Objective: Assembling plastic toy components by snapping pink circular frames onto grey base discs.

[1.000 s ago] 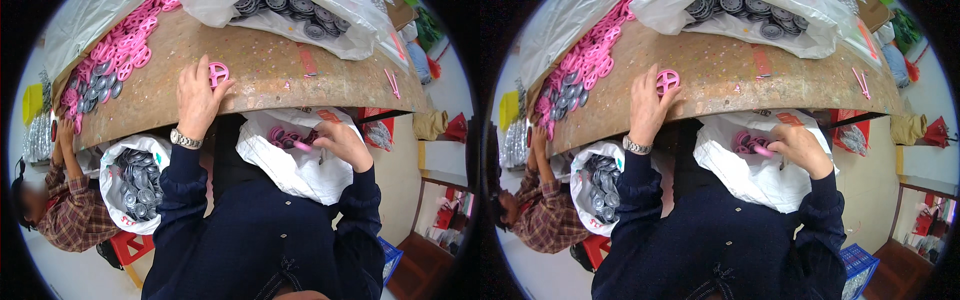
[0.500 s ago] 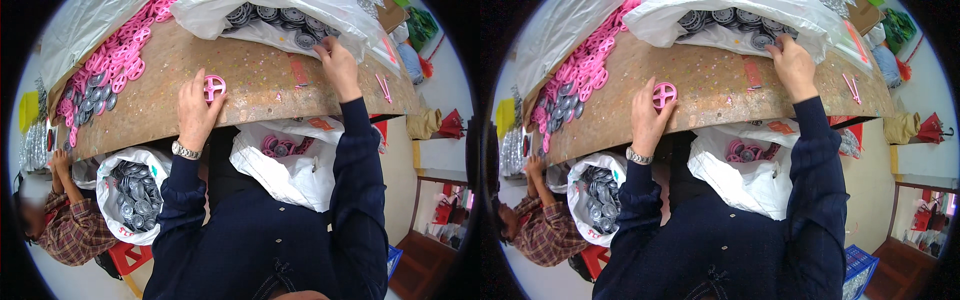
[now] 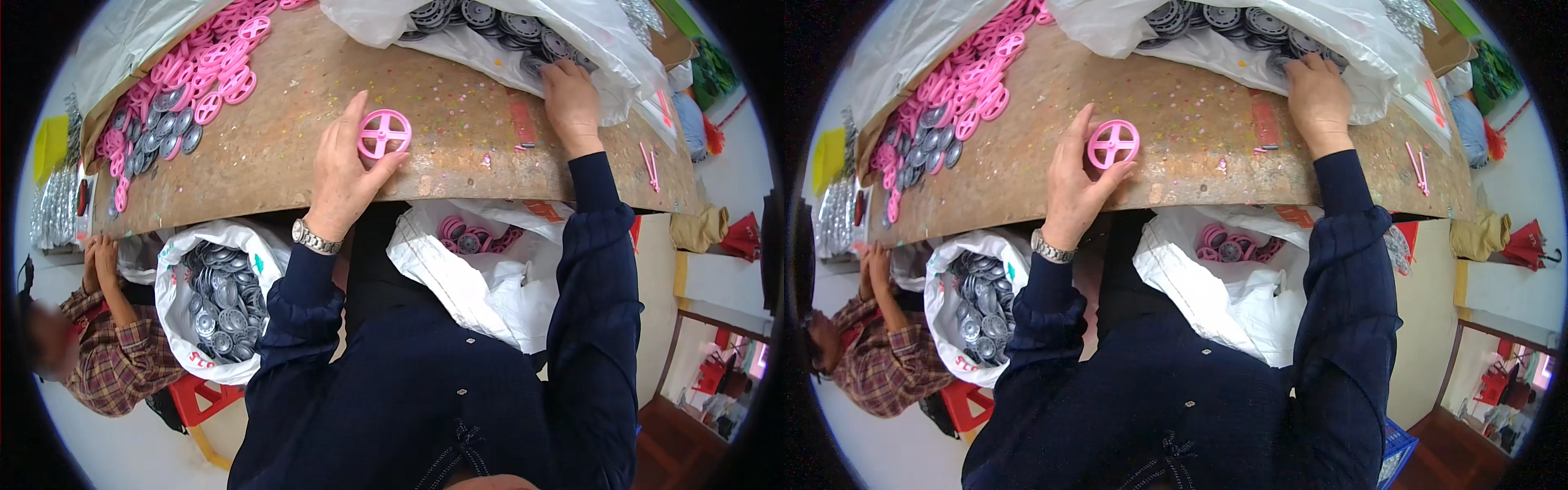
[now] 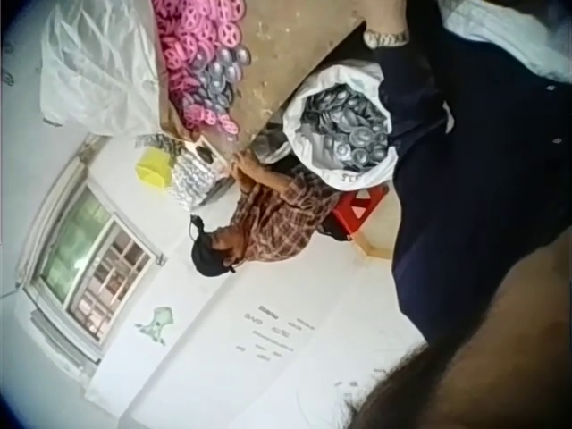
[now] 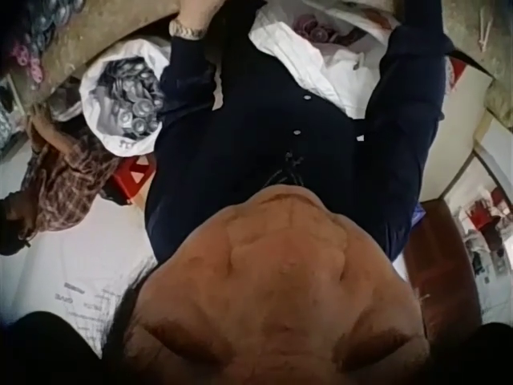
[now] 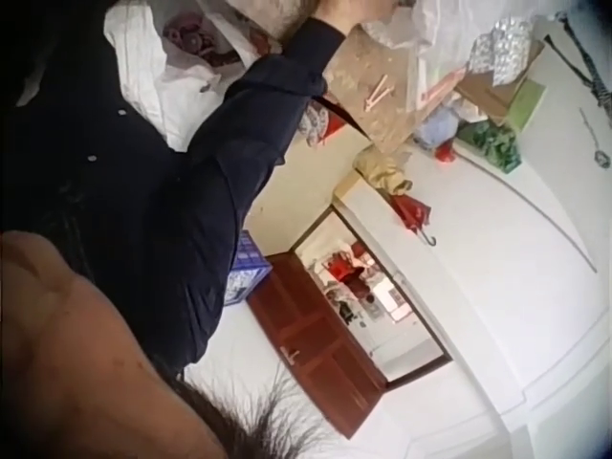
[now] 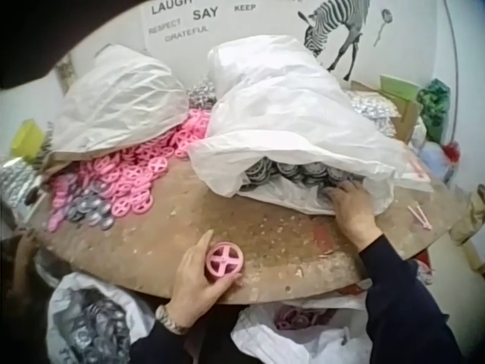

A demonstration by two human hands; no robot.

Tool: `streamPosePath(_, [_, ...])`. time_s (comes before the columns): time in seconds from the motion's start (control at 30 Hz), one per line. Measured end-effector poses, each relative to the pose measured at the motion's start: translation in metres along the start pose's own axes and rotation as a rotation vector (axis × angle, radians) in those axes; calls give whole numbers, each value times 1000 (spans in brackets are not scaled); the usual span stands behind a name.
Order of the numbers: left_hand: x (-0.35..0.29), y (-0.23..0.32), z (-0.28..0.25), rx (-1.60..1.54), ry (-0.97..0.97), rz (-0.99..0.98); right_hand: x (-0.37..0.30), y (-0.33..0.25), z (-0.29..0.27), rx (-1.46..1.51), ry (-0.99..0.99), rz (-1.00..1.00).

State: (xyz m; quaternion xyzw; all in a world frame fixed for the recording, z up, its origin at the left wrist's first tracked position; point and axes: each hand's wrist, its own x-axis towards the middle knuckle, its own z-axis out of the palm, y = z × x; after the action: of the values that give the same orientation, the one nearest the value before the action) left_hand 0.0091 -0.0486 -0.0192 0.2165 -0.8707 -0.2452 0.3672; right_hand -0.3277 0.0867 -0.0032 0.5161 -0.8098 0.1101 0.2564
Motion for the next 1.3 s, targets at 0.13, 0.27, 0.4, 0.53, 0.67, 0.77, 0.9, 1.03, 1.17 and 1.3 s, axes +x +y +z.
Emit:
streamPosePath(0.13, [0,3,3,-107,-36,-4,-1,5,-2,20,50,13])
streamPosePath(0.27, [-3,9,9,-377,-66,-141,-1,8,6,-5,17,-75])
streamPosePath(0.4, [-2,19,13,-776,-84,-294,5,8,6,-43,-144,-102])
streamPosePath(0.53, [0,28,5,-1249,-187,-510,6,8,12,-38,-77,-105])
streamPosePath(0.67, [0,25,5,-1634,-254,-706,7,16,9,-19,42,-81])
streamPosePath(0.77, [1,24,8,-1703,-254,-716,4,-2,-16,98,227,-63])
streamPosePath(0.9, [1,26,14,-1743,-282,-732,-17,-52,-49,871,-1,304])
streamPosePath(1.03, [-1,28,20,-1750,-291,-760,-42,-98,-81,1511,-340,455])
streamPosePath(1.17, [-1,41,22,-1742,-317,-762,-58,-113,-77,1500,-393,393])
streamPosePath(1.3, [-2,48,23,-1705,-355,-730,-65,-133,-84,1551,-349,466])
